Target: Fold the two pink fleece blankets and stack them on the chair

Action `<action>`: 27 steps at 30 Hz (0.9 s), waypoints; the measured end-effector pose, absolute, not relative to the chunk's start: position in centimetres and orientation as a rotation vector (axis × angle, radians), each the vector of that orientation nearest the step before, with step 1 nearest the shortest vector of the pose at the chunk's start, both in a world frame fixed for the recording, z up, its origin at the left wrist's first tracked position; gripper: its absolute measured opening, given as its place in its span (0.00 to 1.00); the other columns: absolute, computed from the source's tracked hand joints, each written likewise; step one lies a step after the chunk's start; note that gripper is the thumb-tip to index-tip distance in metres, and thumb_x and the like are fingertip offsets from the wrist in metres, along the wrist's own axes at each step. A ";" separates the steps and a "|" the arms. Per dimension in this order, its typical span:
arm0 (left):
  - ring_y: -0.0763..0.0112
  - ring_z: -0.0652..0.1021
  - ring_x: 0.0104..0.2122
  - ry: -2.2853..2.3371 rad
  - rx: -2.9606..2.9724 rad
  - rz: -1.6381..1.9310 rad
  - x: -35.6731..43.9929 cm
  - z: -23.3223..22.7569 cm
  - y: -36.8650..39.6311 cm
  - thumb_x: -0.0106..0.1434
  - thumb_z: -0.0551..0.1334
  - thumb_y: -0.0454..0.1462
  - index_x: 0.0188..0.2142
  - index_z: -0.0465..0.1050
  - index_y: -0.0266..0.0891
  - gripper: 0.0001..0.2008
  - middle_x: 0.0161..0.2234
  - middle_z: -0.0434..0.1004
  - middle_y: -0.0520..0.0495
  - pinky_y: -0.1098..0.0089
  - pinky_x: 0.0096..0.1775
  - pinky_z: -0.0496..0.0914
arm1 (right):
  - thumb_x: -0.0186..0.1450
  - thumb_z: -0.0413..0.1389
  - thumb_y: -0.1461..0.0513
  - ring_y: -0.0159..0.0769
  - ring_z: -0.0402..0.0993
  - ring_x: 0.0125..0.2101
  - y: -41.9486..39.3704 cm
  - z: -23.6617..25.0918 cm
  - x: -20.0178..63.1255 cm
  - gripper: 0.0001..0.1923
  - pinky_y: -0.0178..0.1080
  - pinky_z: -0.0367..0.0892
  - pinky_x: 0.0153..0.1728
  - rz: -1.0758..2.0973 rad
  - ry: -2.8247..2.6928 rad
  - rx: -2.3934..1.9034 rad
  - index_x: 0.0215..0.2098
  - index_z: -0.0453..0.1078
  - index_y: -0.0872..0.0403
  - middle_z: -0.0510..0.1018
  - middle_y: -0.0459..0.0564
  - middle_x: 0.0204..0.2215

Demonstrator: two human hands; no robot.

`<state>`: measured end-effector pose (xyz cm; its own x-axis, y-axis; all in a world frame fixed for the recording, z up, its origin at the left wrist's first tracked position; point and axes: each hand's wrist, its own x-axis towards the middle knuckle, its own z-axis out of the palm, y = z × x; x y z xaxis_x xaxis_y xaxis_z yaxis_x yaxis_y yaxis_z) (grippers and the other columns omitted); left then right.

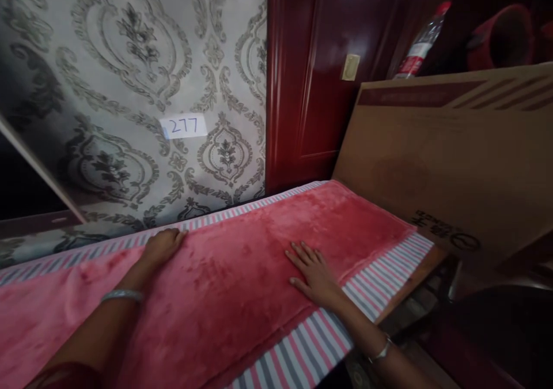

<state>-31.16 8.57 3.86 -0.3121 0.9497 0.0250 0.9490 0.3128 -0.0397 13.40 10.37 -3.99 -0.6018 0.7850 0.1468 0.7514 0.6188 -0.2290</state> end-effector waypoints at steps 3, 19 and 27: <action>0.45 0.75 0.53 -2.428 -1.787 0.021 -29.4 2.8 9.0 0.69 0.40 0.47 0.50 0.74 0.30 0.30 0.51 0.76 0.28 0.54 0.49 0.68 | 0.71 0.45 0.42 0.49 0.36 0.71 10.3 -3.5 13.3 0.36 0.58 0.40 0.67 0.249 -2.624 -1.279 0.72 0.47 0.43 0.44 0.48 0.72; 0.39 0.59 0.66 -1.954 -2.219 -0.138 -20.2 -2.0 7.3 0.66 0.50 0.49 0.65 0.64 0.42 0.31 0.69 0.57 0.38 0.40 0.59 0.58 | 0.73 0.43 0.48 0.50 0.35 0.71 16.9 1.1 19.9 0.35 0.57 0.41 0.66 0.157 -2.235 -1.750 0.73 0.44 0.50 0.42 0.54 0.73; 0.37 0.61 0.65 -1.876 -2.262 -0.241 -20.8 -2.6 7.2 0.66 0.48 0.50 0.63 0.68 0.40 0.31 0.66 0.62 0.37 0.40 0.58 0.59 | 0.74 0.41 0.46 0.49 0.38 0.71 16.4 -2.4 23.1 0.32 0.55 0.38 0.66 0.218 -2.314 -1.908 0.73 0.47 0.46 0.45 0.50 0.72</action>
<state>-20.77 7.18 -2.60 0.1845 0.9514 0.2465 0.9828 -0.1791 -0.0445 23.15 16.41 -2.37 -0.1894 0.9818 0.0115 0.9625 0.1879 -0.1958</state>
